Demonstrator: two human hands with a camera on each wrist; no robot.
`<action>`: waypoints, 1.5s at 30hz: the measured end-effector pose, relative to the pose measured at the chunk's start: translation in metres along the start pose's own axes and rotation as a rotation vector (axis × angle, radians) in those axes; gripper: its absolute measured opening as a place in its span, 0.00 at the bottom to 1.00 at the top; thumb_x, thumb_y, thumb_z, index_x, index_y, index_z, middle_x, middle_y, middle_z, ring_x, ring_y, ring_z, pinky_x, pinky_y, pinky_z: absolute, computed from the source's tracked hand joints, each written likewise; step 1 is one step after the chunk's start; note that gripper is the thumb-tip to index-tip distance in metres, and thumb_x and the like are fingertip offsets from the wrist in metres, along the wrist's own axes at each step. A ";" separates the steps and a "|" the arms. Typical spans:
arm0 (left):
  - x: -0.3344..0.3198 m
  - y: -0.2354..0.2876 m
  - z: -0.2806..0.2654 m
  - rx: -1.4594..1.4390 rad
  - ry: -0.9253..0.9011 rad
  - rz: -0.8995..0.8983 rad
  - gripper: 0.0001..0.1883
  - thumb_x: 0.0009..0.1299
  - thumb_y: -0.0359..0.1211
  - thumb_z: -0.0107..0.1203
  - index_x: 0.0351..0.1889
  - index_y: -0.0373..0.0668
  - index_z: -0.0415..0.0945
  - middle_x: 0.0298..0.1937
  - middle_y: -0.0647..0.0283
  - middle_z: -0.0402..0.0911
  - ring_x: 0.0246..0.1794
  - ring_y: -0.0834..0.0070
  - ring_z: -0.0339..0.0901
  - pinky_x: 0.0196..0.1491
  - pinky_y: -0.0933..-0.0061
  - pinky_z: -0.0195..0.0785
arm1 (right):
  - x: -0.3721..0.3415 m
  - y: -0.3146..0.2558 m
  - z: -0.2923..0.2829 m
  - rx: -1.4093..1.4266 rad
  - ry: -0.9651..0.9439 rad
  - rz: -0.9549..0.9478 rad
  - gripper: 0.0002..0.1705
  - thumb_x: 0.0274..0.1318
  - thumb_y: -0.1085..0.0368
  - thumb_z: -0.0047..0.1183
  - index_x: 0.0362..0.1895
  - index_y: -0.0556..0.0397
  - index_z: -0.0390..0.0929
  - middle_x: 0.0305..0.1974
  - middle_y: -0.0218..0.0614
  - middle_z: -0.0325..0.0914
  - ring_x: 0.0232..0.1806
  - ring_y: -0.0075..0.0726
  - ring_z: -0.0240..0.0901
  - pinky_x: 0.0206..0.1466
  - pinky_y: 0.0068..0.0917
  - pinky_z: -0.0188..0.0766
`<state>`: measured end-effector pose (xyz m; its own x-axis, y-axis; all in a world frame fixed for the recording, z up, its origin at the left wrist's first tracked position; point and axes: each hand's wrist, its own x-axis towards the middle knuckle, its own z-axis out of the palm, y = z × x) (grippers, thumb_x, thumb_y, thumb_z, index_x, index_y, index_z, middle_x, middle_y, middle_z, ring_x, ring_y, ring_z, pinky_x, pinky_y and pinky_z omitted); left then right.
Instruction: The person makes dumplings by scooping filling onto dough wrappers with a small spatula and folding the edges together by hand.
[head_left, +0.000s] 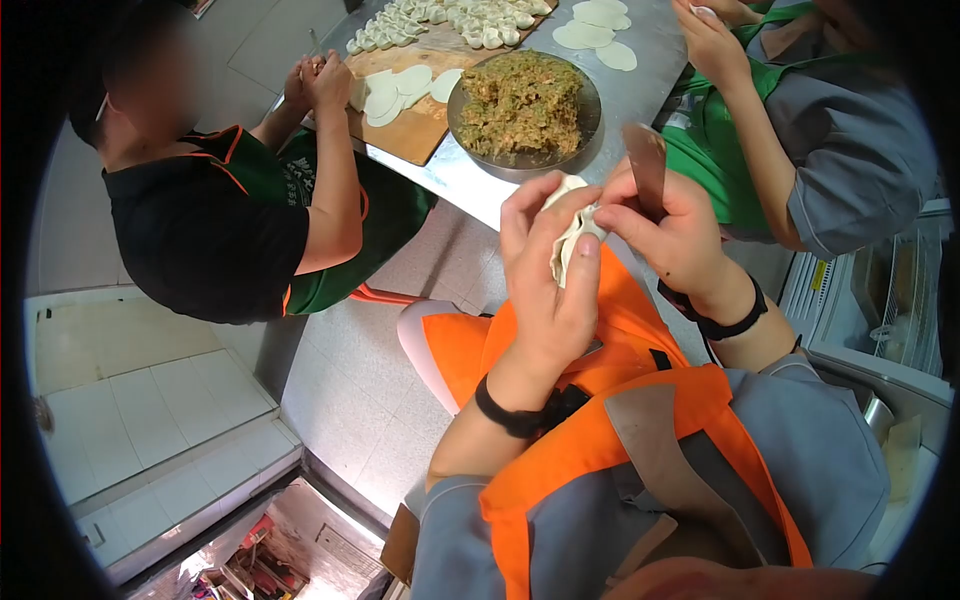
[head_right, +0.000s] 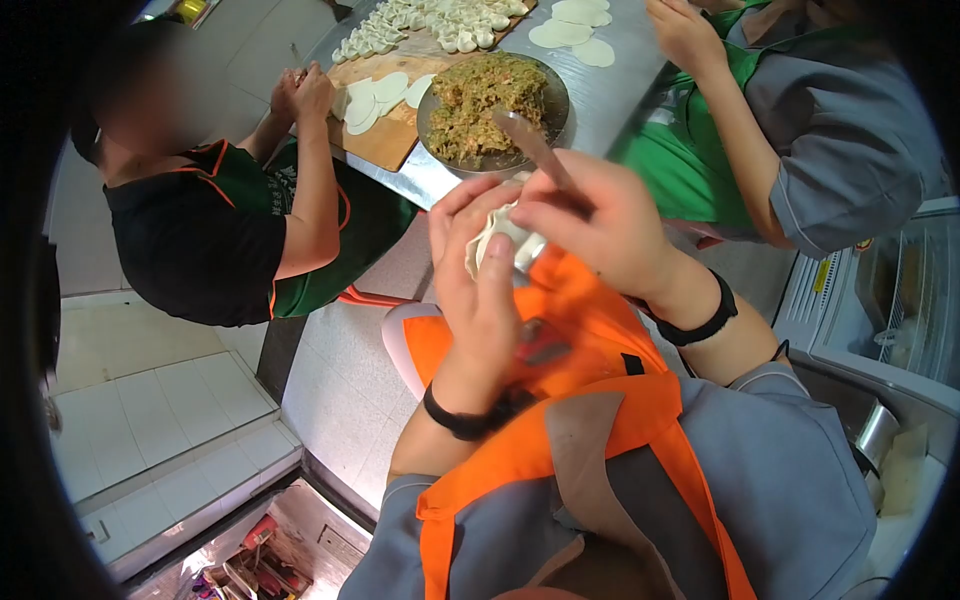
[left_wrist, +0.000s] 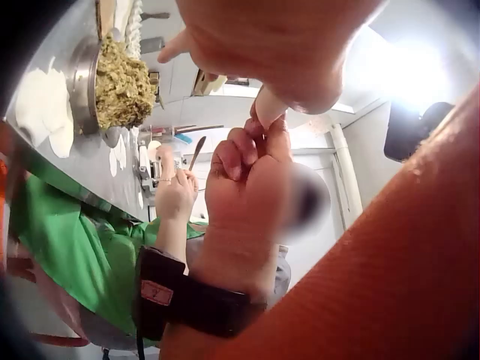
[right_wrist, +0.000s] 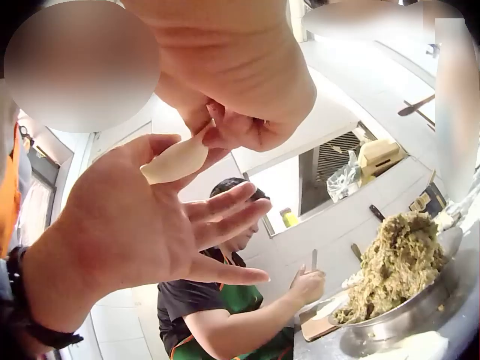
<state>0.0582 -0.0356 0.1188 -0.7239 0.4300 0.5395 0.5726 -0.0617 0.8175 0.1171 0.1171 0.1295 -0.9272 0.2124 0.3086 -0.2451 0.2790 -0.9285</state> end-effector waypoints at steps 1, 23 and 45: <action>0.000 -0.001 0.001 0.012 0.015 0.035 0.14 0.71 0.29 0.49 0.51 0.34 0.77 0.51 0.51 0.75 0.53 0.64 0.74 0.58 0.67 0.65 | -0.002 -0.003 -0.001 -0.064 -0.004 -0.037 0.04 0.58 0.72 0.59 0.35 0.58 0.76 0.29 0.29 0.72 0.28 0.23 0.66 0.32 0.22 0.63; -0.010 0.031 -0.029 -0.356 -0.295 -0.118 0.15 0.76 0.32 0.38 0.44 0.29 0.73 0.27 0.54 0.76 0.24 0.62 0.74 0.28 0.68 0.65 | 0.005 -0.027 0.021 -0.196 -0.152 -0.489 0.10 0.55 0.62 0.47 0.29 0.56 0.70 0.24 0.45 0.69 0.23 0.52 0.67 0.26 0.40 0.63; 0.007 0.006 -0.029 -0.300 -0.110 -0.413 0.04 0.78 0.27 0.44 0.45 0.37 0.62 0.25 0.63 0.74 0.18 0.82 0.69 0.22 0.81 0.64 | 0.031 -0.028 0.004 -0.040 -0.160 0.097 0.09 0.67 0.66 0.49 0.37 0.59 0.76 0.25 0.30 0.76 0.25 0.18 0.71 0.27 0.20 0.67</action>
<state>0.0456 -0.0585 0.1339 -0.8125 0.5637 0.1486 0.1007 -0.1154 0.9882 0.0940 0.1119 0.1641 -0.9798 0.0896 0.1786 -0.1440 0.3024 -0.9422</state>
